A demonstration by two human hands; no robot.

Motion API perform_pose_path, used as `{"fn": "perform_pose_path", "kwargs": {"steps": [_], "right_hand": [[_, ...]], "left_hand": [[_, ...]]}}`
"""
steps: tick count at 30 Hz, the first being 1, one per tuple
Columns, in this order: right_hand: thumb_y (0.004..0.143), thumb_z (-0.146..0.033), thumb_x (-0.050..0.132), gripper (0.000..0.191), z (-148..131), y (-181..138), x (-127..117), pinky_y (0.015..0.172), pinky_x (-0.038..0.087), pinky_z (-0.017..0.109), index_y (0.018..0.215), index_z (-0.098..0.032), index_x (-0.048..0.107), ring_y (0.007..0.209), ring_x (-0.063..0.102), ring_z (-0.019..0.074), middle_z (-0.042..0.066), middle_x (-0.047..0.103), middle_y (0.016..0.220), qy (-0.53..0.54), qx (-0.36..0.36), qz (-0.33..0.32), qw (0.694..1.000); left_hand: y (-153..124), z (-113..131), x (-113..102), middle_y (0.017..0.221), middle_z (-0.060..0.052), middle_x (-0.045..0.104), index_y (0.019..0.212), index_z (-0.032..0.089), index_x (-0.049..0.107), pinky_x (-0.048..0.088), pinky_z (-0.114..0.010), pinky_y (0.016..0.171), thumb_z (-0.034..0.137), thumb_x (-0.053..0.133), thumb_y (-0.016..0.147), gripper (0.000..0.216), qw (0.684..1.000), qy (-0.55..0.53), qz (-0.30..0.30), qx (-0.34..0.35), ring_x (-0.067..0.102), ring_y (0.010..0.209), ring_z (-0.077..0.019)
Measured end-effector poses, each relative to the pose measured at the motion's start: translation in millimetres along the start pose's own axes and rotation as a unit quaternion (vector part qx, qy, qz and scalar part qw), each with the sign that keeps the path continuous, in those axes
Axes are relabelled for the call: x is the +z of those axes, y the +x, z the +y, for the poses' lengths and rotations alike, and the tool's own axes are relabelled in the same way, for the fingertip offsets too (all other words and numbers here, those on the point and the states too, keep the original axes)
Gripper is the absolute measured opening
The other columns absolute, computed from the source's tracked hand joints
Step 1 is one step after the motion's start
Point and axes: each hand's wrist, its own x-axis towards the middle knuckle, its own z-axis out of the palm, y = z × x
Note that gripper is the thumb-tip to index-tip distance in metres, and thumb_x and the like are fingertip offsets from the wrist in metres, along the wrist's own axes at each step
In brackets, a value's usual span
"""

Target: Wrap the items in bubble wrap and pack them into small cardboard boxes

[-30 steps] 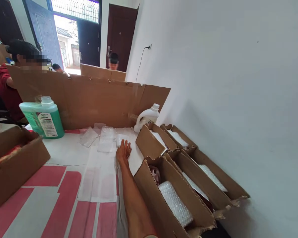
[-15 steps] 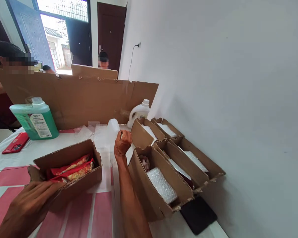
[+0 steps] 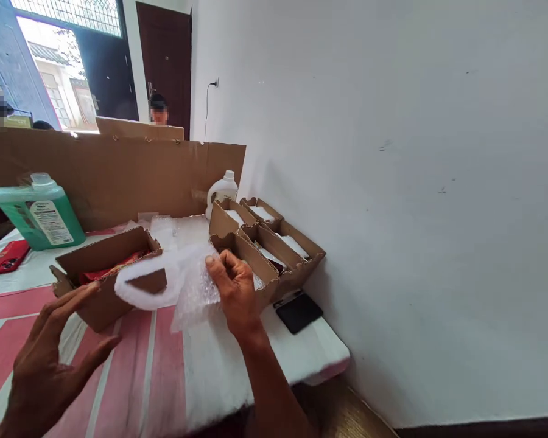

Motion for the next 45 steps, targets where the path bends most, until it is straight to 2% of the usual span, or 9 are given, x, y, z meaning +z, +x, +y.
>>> {"fn": "perform_pose_path", "kwargs": {"steps": [10,14,17,24,29,32,35,39,45], "right_hand": [[0.082,-0.057,0.074,0.061,30,-63,-7,0.048,0.017,0.024,0.059,-0.022,0.03,0.052,0.021,0.0064,-0.008,0.025,0.057,0.036,0.175,-0.129,0.975],[0.08,-0.064,0.074,0.065,31,-59,-2,0.045,0.015,0.024,0.055,-0.022,0.032,0.047,0.021,0.0052,-0.009,0.027,0.052,0.108,0.232,-0.211,0.943],[0.078,-0.07,0.072,0.065,34,-57,-4,0.043,0.018,0.024,0.053,-0.021,0.038,0.042,0.024,0.0053,-0.008,0.033,0.048,0.196,0.288,-0.245,0.905],[0.086,-0.062,0.071,0.06,44,-62,-18,0.044,0.02,0.025,0.054,-0.022,0.039,0.043,0.026,0.0068,-0.007,0.038,0.049,0.295,0.376,-0.232,0.848],[0.08,-0.064,0.075,0.062,49,-62,-15,0.043,0.016,0.027,0.05,-0.021,0.042,0.042,0.022,0.0063,-0.008,0.035,0.046,0.24,0.375,-0.266,0.855],[0.079,-0.065,0.075,0.059,53,-62,-8,0.045,0.019,0.026,0.054,-0.021,0.045,0.043,0.026,0.0068,-0.007,0.038,0.048,0.233,0.375,-0.252,0.861],[0.079,-0.064,0.076,0.061,58,-60,5,0.044,0.017,0.025,0.053,-0.02,0.042,0.043,0.025,0.0055,-0.008,0.035,0.047,0.204,0.333,-0.27,0.88],[0.082,-0.066,0.071,0.06,60,-58,18,0.044,0.017,0.025,0.056,-0.019,0.046,0.045,0.026,0.0054,-0.008,0.036,0.049,0.181,0.302,-0.306,0.884],[0.08,-0.071,0.069,0.063,60,-60,17,0.046,0.021,0.024,0.056,-0.018,0.046,0.047,0.027,0.0053,-0.008,0.037,0.051,0.18,0.302,-0.266,0.898]], "left_hand": [[-70,29,2,0.124,-0.008,0.066,0.136,0.025,0.053,0.056,-0.039,0.094,0.051,0.068,0.086,0.059,0.997,-0.007,-0.068,-0.032,0.065,0.11,-0.025],[-71,20,25,0.129,-0.013,0.064,0.142,0.021,0.049,0.056,-0.045,0.095,0.053,0.074,0.081,0.073,0.994,0.012,-0.097,-0.05,0.065,0.115,-0.029],[-66,3,37,0.116,-0.008,0.072,0.124,0.022,0.065,0.057,-0.038,0.092,0.044,0.066,0.089,0.041,0.989,-0.027,-0.136,-0.058,0.069,0.106,-0.0239],[-44,-37,0,0.082,0.001,0.077,0.087,0.024,0.076,0.057,-0.021,0.067,0.053,0.066,0.087,0.031,0.958,-0.092,-0.215,-0.163,0.072,0.073,-0.0158],[-42,-58,-23,0.094,0.0,0.076,0.102,0.025,0.074,0.056,-0.021,0.075,0.048,0.055,0.096,0.031,0.974,-0.029,-0.217,-0.064,0.071,0.08,-0.0144],[-44,-55,-21,0.11,-0.007,0.072,0.118,0.022,0.07,0.053,-0.031,0.094,0.039,0.052,0.099,0.031,0.989,0.069,-0.134,0.01,0.069,0.102,-0.0201],[-46,-28,-4,0.122,-0.013,0.065,0.133,0.018,0.06,0.048,-0.039,0.104,0.035,0.063,0.094,0.043,0.989,0.111,-0.057,0.075,0.062,0.115,-0.0249],[-48,14,32,0.122,-0.013,0.064,0.134,0.016,0.056,0.052,-0.035,0.097,0.037,0.065,0.093,0.048,0.974,0.007,-0.15,0.17,0.062,0.114,-0.0228],[-52,26,55,0.115,-0.01,0.066,0.12,0.018,0.064,0.051,-0.037,0.098,0.007,0.07,0.086,0.036,0.975,-0.008,-0.085,0.206,0.062,0.112,-0.0215]]}}
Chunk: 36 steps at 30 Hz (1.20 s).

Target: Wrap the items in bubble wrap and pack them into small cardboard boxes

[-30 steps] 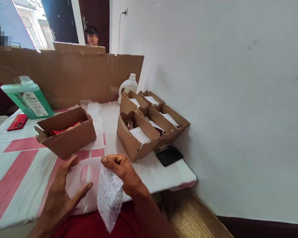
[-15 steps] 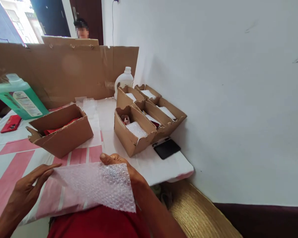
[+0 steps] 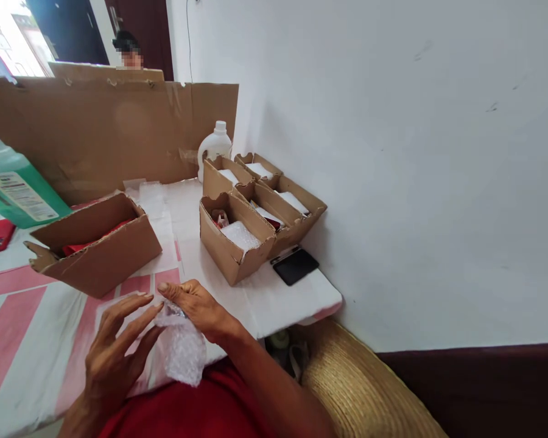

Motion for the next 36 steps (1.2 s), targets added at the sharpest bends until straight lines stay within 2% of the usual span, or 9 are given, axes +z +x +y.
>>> {"fn": "perform_pose_path", "kwargs": {"steps": [5,9,14,19,23,26,29,33,36], "right_hand": [[0.08,-0.071,0.069,0.064,-7,5,-8,0.045,0.017,0.023,0.057,-0.021,0.037,0.047,0.023,0.0051,-0.01,0.03,0.052,-0.051,-0.011,-0.008,0.999],[0.078,-0.071,0.07,0.067,-22,22,-33,0.046,0.011,0.025,0.057,-0.024,0.027,0.049,0.016,0.0054,-0.011,0.021,0.054,-0.154,-0.046,-0.021,0.987],[0.081,-0.068,0.066,0.061,-19,55,-74,0.049,0.016,0.025,0.057,-0.022,0.034,0.052,0.022,0.0066,-0.009,0.028,0.056,-0.305,-0.049,-0.047,0.95],[0.088,-0.065,0.06,0.061,2,81,-99,0.053,0.019,0.025,0.054,-0.02,0.037,0.054,0.025,0.0074,-0.009,0.025,0.055,-0.511,-0.045,0.007,0.858],[0.092,-0.052,0.066,0.045,10,85,-101,0.061,0.035,0.026,0.065,-0.017,0.058,0.064,0.05,0.0143,-0.001,0.053,0.064,-0.637,-0.026,0.074,0.767],[0.1,-0.045,0.057,0.034,17,76,-83,0.087,0.044,0.038,0.096,-0.014,0.068,0.101,0.059,0.0285,0.016,0.068,0.105,-0.668,-0.077,0.14,0.727],[0.104,-0.05,0.044,0.048,41,60,-39,0.109,0.036,0.049,0.117,-0.009,0.066,0.123,0.053,0.0343,0.024,0.063,0.129,-0.682,-0.198,0.168,0.684],[0.097,-0.067,0.046,0.072,100,58,36,0.12,0.031,0.042,0.139,-0.009,0.053,0.139,0.045,0.0299,0.018,0.054,0.148,-0.638,-0.308,0.045,0.705],[0.097,-0.071,0.039,0.082,135,81,63,0.122,0.03,0.042,0.154,-0.012,0.035,0.148,0.037,0.028,0.013,0.038,0.162,-0.637,-0.27,0.017,0.722]], "left_hand": [[-3,3,-18,0.108,-0.012,0.069,0.099,0.015,0.063,0.052,-0.039,0.096,-0.001,0.072,0.08,0.026,1.0,-0.003,0.016,0.015,0.064,0.11,-0.0233],[-9,16,-33,0.08,-0.003,0.066,0.096,0.017,0.058,0.05,-0.032,0.079,0.0,0.061,0.087,0.019,0.993,-0.031,-0.095,0.066,0.062,0.078,-0.0155],[-29,36,2,0.068,0.001,0.058,0.099,0.018,0.057,0.041,-0.032,0.062,0.007,0.047,0.094,0.015,0.977,-0.027,-0.186,0.096,0.054,0.06,-0.0155],[-56,44,58,0.082,0.0,0.066,0.099,0.021,0.057,0.047,-0.029,0.065,0.008,0.053,0.093,0.015,0.954,-0.009,-0.299,0.015,0.064,0.068,-0.0168],[-61,41,55,0.102,-0.002,0.07,0.115,0.024,0.058,0.054,-0.026,0.073,0.018,0.063,0.09,0.026,0.903,-0.165,-0.377,-0.123,0.069,0.082,-0.0156],[-56,23,38,0.1,-0.004,0.07,0.116,0.023,0.061,0.056,-0.023,0.077,0.025,0.055,0.097,0.02,0.893,-0.263,-0.312,-0.189,0.07,0.086,-0.0137],[-63,-15,26,0.117,-0.009,0.069,0.122,0.023,0.062,0.055,-0.035,0.096,0.028,0.05,0.098,0.027,0.945,-0.131,-0.195,-0.225,0.068,0.11,-0.0203],[-101,-71,24,0.139,-0.015,0.06,0.141,0.023,0.054,0.038,-0.06,0.115,0.031,0.046,0.092,0.05,0.952,0.063,-0.157,-0.256,0.049,0.138,-0.0348],[-125,-95,25,0.143,-0.019,0.058,0.149,0.021,0.047,0.027,-0.071,0.115,0.028,0.046,0.086,0.064,0.949,0.085,-0.178,-0.247,0.036,0.146,-0.043]]}}
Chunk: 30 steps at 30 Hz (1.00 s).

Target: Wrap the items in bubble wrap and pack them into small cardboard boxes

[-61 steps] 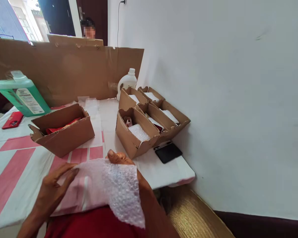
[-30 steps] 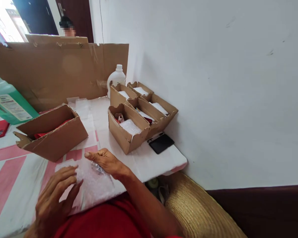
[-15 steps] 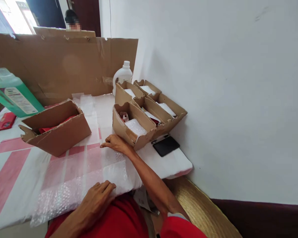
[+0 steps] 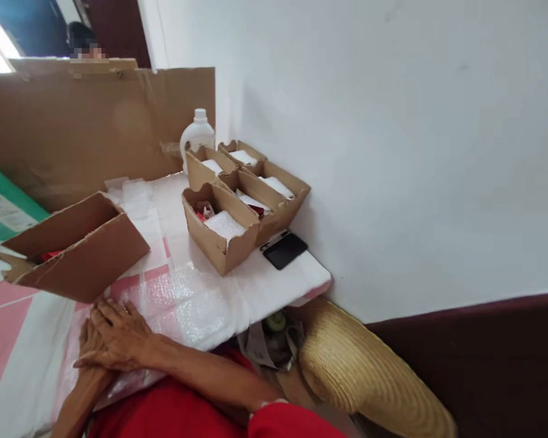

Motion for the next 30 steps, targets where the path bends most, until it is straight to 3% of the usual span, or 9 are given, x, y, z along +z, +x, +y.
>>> {"fn": "perform_pose_path", "kwargs": {"steps": [2,5,9,13,15,20,23,27,30], "right_hand": [[0.098,-0.068,0.04,0.082,8,7,15,0.123,0.029,0.042,0.157,-0.013,0.029,0.15,0.035,0.0265,0.012,0.035,0.163,0.006,0.005,-0.026,1.0],[0.096,-0.067,0.049,0.086,31,6,13,0.125,0.025,0.045,0.158,-0.013,0.026,0.152,0.031,0.0266,0.014,0.035,0.163,0.003,0.011,-0.05,0.999],[0.095,-0.066,0.053,0.086,73,-19,-20,0.126,0.02,0.051,0.157,-0.011,0.032,0.155,0.023,0.0306,0.018,0.029,0.165,-0.027,0.108,-0.081,0.991],[0.1,-0.06,0.048,0.079,116,-60,-61,0.127,0.013,0.052,0.159,-0.011,0.028,0.157,0.011,0.031,0.018,0.016,0.168,-0.049,0.247,-0.054,0.966],[0.101,-0.056,0.048,0.079,128,-75,-73,0.127,0.015,0.05,0.161,-0.011,0.024,0.157,0.01,0.0302,0.018,0.012,0.168,-0.052,0.268,-0.042,0.961],[0.1,-0.051,0.052,0.084,130,-87,-82,0.126,0.021,0.053,0.163,-0.01,0.014,0.157,0.013,0.0322,0.021,0.015,0.168,-0.048,0.248,-0.014,0.968],[0.095,-0.057,0.059,0.091,123,-105,-91,0.124,0.024,0.055,0.163,-0.016,0.016,0.156,0.016,0.0328,0.02,0.018,0.168,-0.053,0.178,0.003,0.983],[0.078,-0.072,0.071,0.111,117,-147,-111,0.125,0.017,0.057,0.161,-0.013,0.026,0.156,0.013,0.036,0.021,0.02,0.167,-0.075,0.052,-0.131,0.987],[0.081,-0.067,0.069,0.108,117,-170,-121,0.126,0.014,0.057,0.161,-0.01,0.025,0.157,0.009,0.0363,0.021,0.016,0.168,-0.089,0.012,-0.215,0.973]], "left_hand": [[-3,-7,3,0.149,-0.021,0.052,0.155,0.018,0.038,0.024,-0.071,0.116,0.027,0.045,0.085,0.071,0.999,0.027,-0.02,0.005,0.028,0.15,-0.0429],[-4,-1,0,0.159,-0.025,0.038,0.158,0.007,0.027,0.022,-0.065,0.12,0.03,0.039,0.09,0.073,0.996,0.082,-0.04,-0.006,0.023,0.153,-0.0397],[-2,12,-11,0.158,-0.034,0.032,0.152,-0.006,0.031,0.021,-0.062,0.12,0.048,0.029,0.096,0.079,0.989,0.128,-0.037,-0.063,0.024,0.152,-0.0432],[-6,6,-26,0.158,-0.031,0.035,0.152,-0.004,0.033,0.021,-0.061,0.12,0.06,0.021,0.095,0.086,0.984,0.134,-0.048,-0.103,0.026,0.151,-0.0431],[-9,0,-30,0.159,-0.029,0.034,0.152,-0.003,0.033,0.02,-0.061,0.121,0.062,0.019,0.095,0.088,0.983,0.135,-0.053,-0.11,0.026,0.152,-0.042],[-18,-10,-31,0.161,-0.027,0.033,0.154,-0.001,0.029,0.018,-0.059,0.123,0.064,0.021,0.093,0.09,0.984,0.126,-0.056,-0.112,0.023,0.154,-0.0384],[-32,-19,-41,0.163,-0.023,0.03,0.159,0.007,0.021,0.018,-0.057,0.124,0.066,0.032,0.092,0.089,0.991,0.116,-0.048,-0.049,0.021,0.155,-0.0358],[-60,-34,-61,0.165,-0.014,0.033,0.161,0.023,0.019,0.016,-0.05,0.126,0.068,0.06,0.079,0.102,0.98,0.121,-0.088,0.13,0.026,0.154,-0.0343],[-75,-44,-73,0.163,-0.009,0.037,0.161,0.027,0.022,0.024,-0.044,0.125,0.048,0.062,0.083,0.091,0.97,0.116,-0.119,0.175,0.036,0.149,-0.0318]]}}
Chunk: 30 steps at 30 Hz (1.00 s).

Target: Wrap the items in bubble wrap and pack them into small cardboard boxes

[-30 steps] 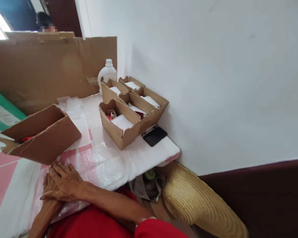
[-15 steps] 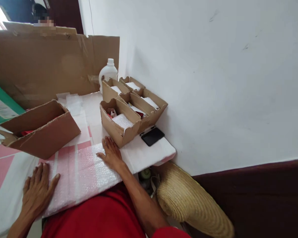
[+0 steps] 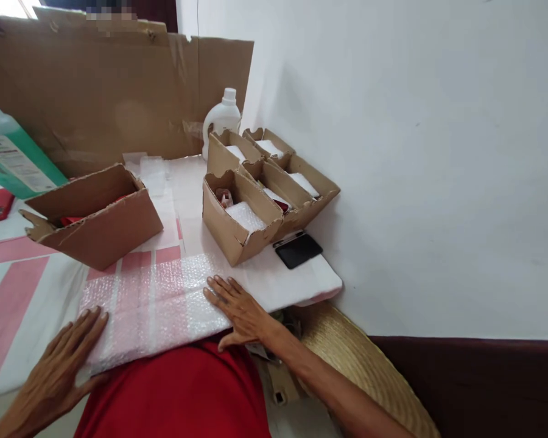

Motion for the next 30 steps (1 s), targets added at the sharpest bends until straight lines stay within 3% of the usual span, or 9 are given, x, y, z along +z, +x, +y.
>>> {"fn": "perform_pose_path", "kwargs": {"steps": [4,8,11,15,18,21,25,30], "right_hand": [[0.092,-0.041,0.06,0.08,2,-9,1,0.127,0.016,0.049,0.159,-0.009,0.03,0.157,0.013,0.0304,0.018,0.021,0.167,-0.014,-0.009,-0.008,1.0],[0.093,-0.046,0.061,0.075,1,-11,-1,0.126,0.021,0.049,0.156,-0.01,0.039,0.155,0.022,0.0305,0.018,0.031,0.164,0.024,-0.015,0.013,1.0],[0.098,-0.044,0.057,0.062,4,-10,1,0.122,0.031,0.048,0.15,-0.013,0.048,0.149,0.035,0.0287,0.017,0.044,0.157,0.081,-0.015,0.066,0.994],[0.096,-0.046,0.064,0.054,12,-2,11,0.11,0.045,0.049,0.142,-0.018,0.057,0.131,0.056,0.0292,0.017,0.062,0.14,0.161,0.002,0.184,0.97],[0.091,-0.044,0.072,0.048,14,3,14,0.104,0.05,0.049,0.132,-0.022,0.066,0.121,0.062,0.0286,0.014,0.067,0.131,0.218,0.037,0.239,0.945],[0.085,-0.041,0.08,0.041,14,4,9,0.104,0.051,0.049,0.122,-0.025,0.072,0.121,0.062,0.028,0.012,0.068,0.129,0.271,0.061,0.237,0.931],[0.083,-0.035,0.081,0.041,15,1,2,0.107,0.049,0.05,0.122,-0.026,0.072,0.126,0.059,0.0277,0.011,0.065,0.136,0.309,0.066,0.203,0.927],[0.094,-0.032,0.067,0.014,15,9,8,0.096,0.054,0.042,0.1,-0.023,0.076,0.108,0.067,0.0234,0.008,0.074,0.114,0.346,0.101,0.277,0.891]], "left_hand": [[-15,-3,-8,0.161,-0.004,0.042,0.159,0.033,0.026,0.035,-0.043,0.121,0.014,0.045,0.083,0.081,0.998,-0.057,-0.002,-0.036,0.041,0.147,-0.0264],[-24,-3,-19,0.155,-0.001,0.051,0.149,0.035,0.047,0.044,-0.042,0.115,0.01,0.043,0.078,0.075,0.988,-0.136,-0.007,-0.073,0.049,0.142,-0.0253],[-26,-3,-24,0.147,-0.001,0.059,0.14,0.033,0.058,0.047,-0.041,0.113,0.009,0.044,0.074,0.071,0.979,-0.164,-0.003,-0.116,0.057,0.134,-0.0244],[-20,-5,-23,0.137,-0.003,0.066,0.127,0.03,0.066,0.051,-0.037,0.108,0.014,0.047,0.081,0.052,0.965,-0.209,0.034,-0.156,0.065,0.123,-0.022],[-11,-4,-22,0.125,-0.003,0.072,0.118,0.028,0.069,0.054,-0.034,0.105,0.024,0.05,0.089,0.034,0.954,-0.234,0.067,-0.175,0.069,0.116,-0.0204],[-1,2,-23,0.114,-0.002,0.075,0.106,0.027,0.072,0.056,-0.034,0.1,0.038,0.059,0.092,0.022,0.941,-0.229,0.114,-0.22,0.072,0.106,-0.0204],[7,7,-23,0.104,-0.002,0.076,0.098,0.026,0.072,0.057,-0.032,0.092,0.05,0.06,0.091,0.028,0.929,-0.222,0.136,-0.262,0.073,0.094,-0.0201],[5,10,-19,0.091,-0.001,0.072,0.089,0.023,0.071,0.055,-0.03,0.081,0.057,0.06,0.088,0.035,0.918,-0.208,0.15,-0.303,0.069,0.084,-0.0191]]}}
